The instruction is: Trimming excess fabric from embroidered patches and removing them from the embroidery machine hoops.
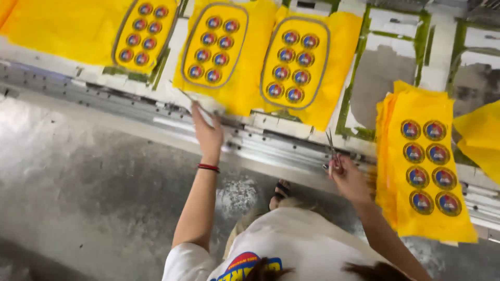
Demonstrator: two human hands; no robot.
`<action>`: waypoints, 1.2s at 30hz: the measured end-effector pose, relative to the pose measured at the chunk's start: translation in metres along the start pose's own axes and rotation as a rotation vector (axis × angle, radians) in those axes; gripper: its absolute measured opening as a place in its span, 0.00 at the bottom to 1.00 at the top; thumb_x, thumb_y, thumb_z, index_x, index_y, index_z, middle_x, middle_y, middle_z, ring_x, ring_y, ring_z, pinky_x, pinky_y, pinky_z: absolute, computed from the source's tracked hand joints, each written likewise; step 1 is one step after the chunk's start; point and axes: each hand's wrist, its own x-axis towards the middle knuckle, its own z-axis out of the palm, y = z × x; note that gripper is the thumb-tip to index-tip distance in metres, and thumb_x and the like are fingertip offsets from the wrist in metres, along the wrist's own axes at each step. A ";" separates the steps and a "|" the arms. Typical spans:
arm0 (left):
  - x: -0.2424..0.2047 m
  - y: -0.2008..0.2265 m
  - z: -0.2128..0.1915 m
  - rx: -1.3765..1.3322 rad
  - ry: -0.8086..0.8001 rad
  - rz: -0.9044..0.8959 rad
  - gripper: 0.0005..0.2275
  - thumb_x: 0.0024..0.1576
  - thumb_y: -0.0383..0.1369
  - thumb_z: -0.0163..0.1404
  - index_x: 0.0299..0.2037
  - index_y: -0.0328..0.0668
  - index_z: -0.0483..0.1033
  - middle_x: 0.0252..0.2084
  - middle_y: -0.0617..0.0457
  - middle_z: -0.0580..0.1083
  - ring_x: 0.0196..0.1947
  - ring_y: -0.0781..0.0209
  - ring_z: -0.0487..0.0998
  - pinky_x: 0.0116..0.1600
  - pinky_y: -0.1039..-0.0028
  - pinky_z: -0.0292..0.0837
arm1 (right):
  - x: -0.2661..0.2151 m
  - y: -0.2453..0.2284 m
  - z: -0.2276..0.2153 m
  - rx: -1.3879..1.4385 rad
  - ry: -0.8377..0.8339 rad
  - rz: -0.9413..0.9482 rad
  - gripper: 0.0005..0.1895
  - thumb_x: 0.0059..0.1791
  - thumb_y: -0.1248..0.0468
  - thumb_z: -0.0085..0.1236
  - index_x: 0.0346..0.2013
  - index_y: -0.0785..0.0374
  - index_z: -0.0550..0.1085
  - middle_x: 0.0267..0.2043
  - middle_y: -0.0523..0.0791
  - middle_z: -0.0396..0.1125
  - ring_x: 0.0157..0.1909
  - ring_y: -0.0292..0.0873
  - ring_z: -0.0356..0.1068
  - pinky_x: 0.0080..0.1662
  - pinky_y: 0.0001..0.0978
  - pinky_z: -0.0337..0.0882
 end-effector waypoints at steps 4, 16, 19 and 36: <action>0.031 0.089 0.072 0.029 -0.261 0.281 0.30 0.70 0.35 0.53 0.77 0.25 0.56 0.75 0.21 0.60 0.76 0.22 0.57 0.78 0.33 0.47 | 0.036 -0.037 -0.005 0.029 0.021 0.007 0.11 0.59 0.57 0.55 0.53 0.58 0.76 0.37 0.54 0.79 0.44 0.60 0.80 0.49 0.56 0.77; 0.138 0.008 0.276 0.890 -0.799 0.782 0.13 0.61 0.39 0.57 0.52 0.44 0.81 0.51 0.46 0.71 0.51 0.47 0.74 0.59 0.36 0.51 | 0.031 -0.089 -0.006 0.237 0.118 -0.199 0.05 0.60 0.69 0.55 0.40 0.64 0.76 0.21 0.43 0.59 0.28 0.40 0.68 0.41 0.44 0.75; 0.145 0.005 0.280 0.865 -0.788 0.893 0.07 0.57 0.31 0.52 0.38 0.46 0.85 0.38 0.46 0.77 0.37 0.47 0.77 0.56 0.31 0.49 | 0.027 -0.103 -0.005 0.321 0.114 -0.073 0.09 0.63 0.69 0.49 0.51 0.69 0.77 0.22 0.41 0.58 0.30 0.38 0.61 0.42 0.48 0.73; 0.101 0.114 0.164 -0.313 -1.787 0.053 0.22 0.59 0.14 0.43 0.60 0.41 0.80 0.56 0.37 0.81 0.56 0.39 0.82 0.60 0.52 0.78 | 0.042 -0.071 0.025 0.296 0.151 0.219 0.13 0.61 0.67 0.54 0.60 0.66 0.78 0.44 0.59 0.76 0.42 0.52 0.75 0.49 0.54 0.75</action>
